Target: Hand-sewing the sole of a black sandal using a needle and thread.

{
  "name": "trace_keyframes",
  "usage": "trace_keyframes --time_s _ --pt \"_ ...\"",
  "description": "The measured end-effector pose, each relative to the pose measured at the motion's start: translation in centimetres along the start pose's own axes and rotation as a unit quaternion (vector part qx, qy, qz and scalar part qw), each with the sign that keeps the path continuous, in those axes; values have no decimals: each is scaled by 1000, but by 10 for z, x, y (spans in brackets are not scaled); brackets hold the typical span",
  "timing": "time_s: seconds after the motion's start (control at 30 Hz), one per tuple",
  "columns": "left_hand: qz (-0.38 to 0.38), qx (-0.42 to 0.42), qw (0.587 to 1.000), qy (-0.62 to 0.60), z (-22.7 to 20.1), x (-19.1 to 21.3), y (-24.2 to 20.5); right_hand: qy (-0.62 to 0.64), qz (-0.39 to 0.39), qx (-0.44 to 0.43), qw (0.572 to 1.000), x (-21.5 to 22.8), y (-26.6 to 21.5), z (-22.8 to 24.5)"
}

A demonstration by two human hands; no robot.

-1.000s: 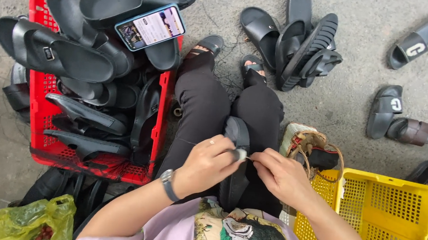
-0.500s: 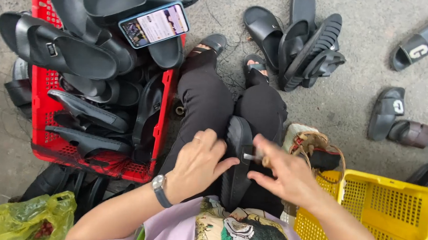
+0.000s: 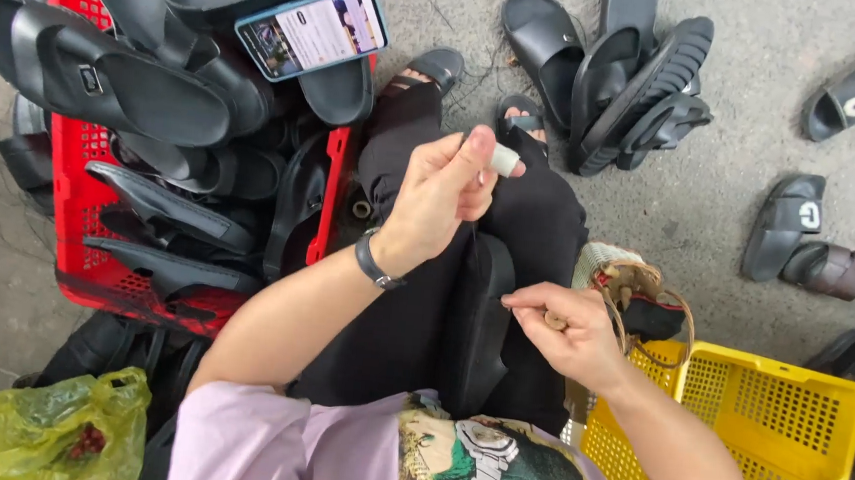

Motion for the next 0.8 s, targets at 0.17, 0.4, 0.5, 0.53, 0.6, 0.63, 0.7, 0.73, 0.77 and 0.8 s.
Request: trace_keyframes --time_s 0.17,0.4,0.5,0.53,0.6,0.63,0.7,0.73,0.77,0.8 --pt "34 128 985 115 -26 35 -1 -94 38 25 995 3 5 32" --pt "59 -157 633 756 -41 79 -45 -485 84 211 844 5 -35 40" --pt "-3 -236 583 778 -43 89 -51 -516 77 214 826 3 -36 48" --pt "-6 -314 563 764 -44 83 -57 -546 89 207 807 4 -38 47" --pt "-10 -386 541 747 -42 62 -77 -575 103 199 787 0 -39 49" --pt "49 -411 610 675 -38 41 -89 -584 108 197 780 -2 -37 52" --pt "103 -432 671 594 -23 23 -110 -594 115 199 771 -5 -36 54" --pt "127 -409 668 608 -6 25 -116 -608 119 204 758 -8 -38 53" --pt "152 -385 666 621 11 26 -123 -620 123 207 747 -10 -40 51" --pt "148 -385 667 620 15 28 -122 -621 126 209 745 -11 -40 52"
Point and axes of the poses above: each hand's wrist, its own y-axis towards the middle knuckle, its own x-axis out of the back of the hand, z = x × y, the point moved 4 cm from there along y, towards the middle knuckle, and after that the axes turned 3 degrees about -z, right-handed, at the moved point
